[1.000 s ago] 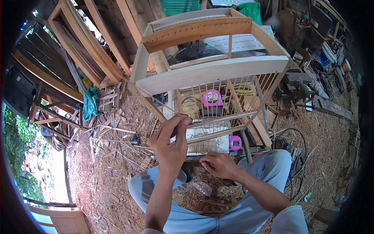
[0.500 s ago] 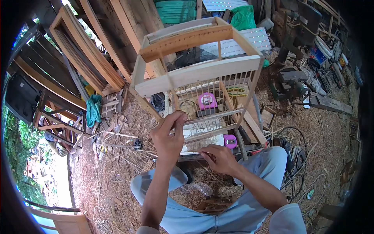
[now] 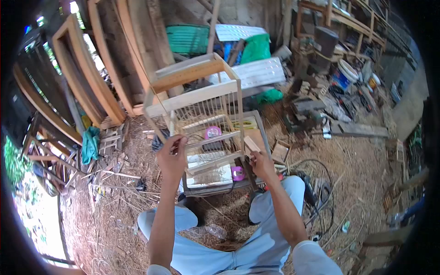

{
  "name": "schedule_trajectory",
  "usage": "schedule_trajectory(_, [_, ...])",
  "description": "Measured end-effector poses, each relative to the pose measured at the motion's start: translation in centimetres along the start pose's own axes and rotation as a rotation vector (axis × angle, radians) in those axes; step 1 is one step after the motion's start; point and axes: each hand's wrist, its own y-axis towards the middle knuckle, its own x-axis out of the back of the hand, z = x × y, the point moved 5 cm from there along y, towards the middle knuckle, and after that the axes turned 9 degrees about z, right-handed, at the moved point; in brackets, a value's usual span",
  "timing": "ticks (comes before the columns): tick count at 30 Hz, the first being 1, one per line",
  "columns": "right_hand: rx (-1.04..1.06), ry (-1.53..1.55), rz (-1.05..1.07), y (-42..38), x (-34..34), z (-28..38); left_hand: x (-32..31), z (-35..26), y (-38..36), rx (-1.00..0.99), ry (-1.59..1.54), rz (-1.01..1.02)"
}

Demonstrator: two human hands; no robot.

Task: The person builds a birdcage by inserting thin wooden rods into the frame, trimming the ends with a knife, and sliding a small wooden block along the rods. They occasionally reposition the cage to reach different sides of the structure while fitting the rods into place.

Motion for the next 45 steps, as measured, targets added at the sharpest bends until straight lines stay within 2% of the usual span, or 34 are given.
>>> schedule_trajectory(3, [0.165, -0.119, -0.068, 0.4, -2.3, -0.1, 0.8, 1.1, 0.6, -0.016, -0.076, -0.061])
schedule_trajectory(6, [0.168, -0.161, -0.080, 0.9, -3.0, 0.0, 0.6, 2.5, 1.1, -0.062, -0.124, -0.050])
schedule_trajectory(8, [0.060, -0.166, -0.094, 0.9, -3.0, -0.3, 0.4, 2.3, 1.1, -0.092, -0.116, -0.033])
schedule_trajectory(11, [0.024, -0.137, -0.190, 0.9, -1.6, -0.2, 0.5, 1.9, 0.9, -0.085, -0.135, -0.068])
schedule_trajectory(14, [-0.166, 0.012, -0.302, 0.4, 0.9, 0.0, 0.2, 1.0, 0.7, -0.167, -0.110, -0.073])
schedule_trajectory(15, [-0.267, 0.122, -0.370, 0.1, 1.6, -0.2, 0.1, 1.5, 0.7, -0.093, -0.390, -0.158])
schedule_trajectory(16, [-0.200, 0.064, -0.487, -0.3, 2.5, 0.4, -0.1, 2.1, 0.6, -0.020, -0.667, -0.237])
schedule_trajectory(17, [-0.195, 0.062, -0.491, -0.3, 3.2, 1.1, -0.1, 1.6, 0.9, -0.025, -0.671, -0.240])
schedule_trajectory(19, [-0.136, 0.375, -0.434, -1.6, 4.4, 2.2, 0.2, -0.6, 0.1, -0.116, -0.633, -0.231])
schedule_trajectory(20, [-0.038, 0.539, -0.456, -2.5, 4.7, 3.7, 0.4, -1.5, -1.0, -0.111, -0.644, -0.227])
schedule_trajectory(22, [0.107, 0.682, -0.371, -4.5, 3.8, 6.5, 0.7, -3.2, -4.2, -0.034, -0.695, -0.241])
schedule_trajectory(24, [0.157, 0.894, -0.184, -8.1, 2.5, 11.1, 0.1, -2.9, -8.9, 0.116, -0.743, -0.290])
schedule_trajectory(26, [0.248, 0.954, -0.018, -11.1, 2.1, 16.2, -1.8, -1.0, -13.2, 0.238, -0.965, -0.321])
schedule_trajectory(27, [0.233, 0.949, -0.014, -11.6, 1.3, 16.7, -2.2, -0.3, -15.1, 0.255, -0.968, -0.319])
schedule_trajectory(29, [0.175, 0.934, 0.149, -12.2, -0.4, 17.5, -3.0, 1.6, -18.0, 0.372, -1.150, -0.381])
schedule_trajectory(33, [0.143, 0.926, 0.183, -12.1, -2.0, 16.6, -3.2, 1.9, -21.5, 0.460, -1.279, -0.351])
schedule_trajectory(35, [0.193, 0.785, 0.315, -11.2, -2.9, 16.2, -4.3, 3.0, -22.5, 0.648, -1.363, -0.267])
schedule_trajectory(36, [0.263, 0.719, 0.247, -10.7, -3.4, 15.9, -4.5, 3.4, -22.8, 0.754, -1.414, -0.238])
schedule_trajectory(37, [0.246, 0.724, 0.258, -10.6, -4.1, 15.1, -4.3, 3.4, -23.2, 0.775, -1.408, -0.243])
schedule_trajectory(39, [0.123, 0.623, 0.249, -9.6, -4.5, 14.0, -4.0, 1.0, -22.5, 0.920, -1.351, 0.195])
schedule_trajectory(40, [0.210, 0.691, 0.139, -9.1, -4.9, 13.5, -3.9, 0.0, -23.5, 0.841, -1.137, 0.395])
schedule_trajectory(41, [0.138, 0.736, 0.178, -8.7, -5.5, 12.4, -2.8, -1.9, -23.4, 0.851, -1.121, 0.405])
schedule_trajectory(43, [0.037, 0.769, 0.320, -8.3, -7.2, 10.4, 1.1, -9.4, -20.6, 0.029, -0.108, 0.478])
schedule_trajectory(44, [0.015, 0.787, 0.317, -8.5, -7.8, 10.2, 2.2, -10.2, -19.2, -0.041, 0.144, 0.383])
schedule_trajectory(45, [0.007, 0.841, 0.317, -8.8, -8.3, 10.2, 1.8, -9.1, -18.9, -0.035, 0.148, 0.407])
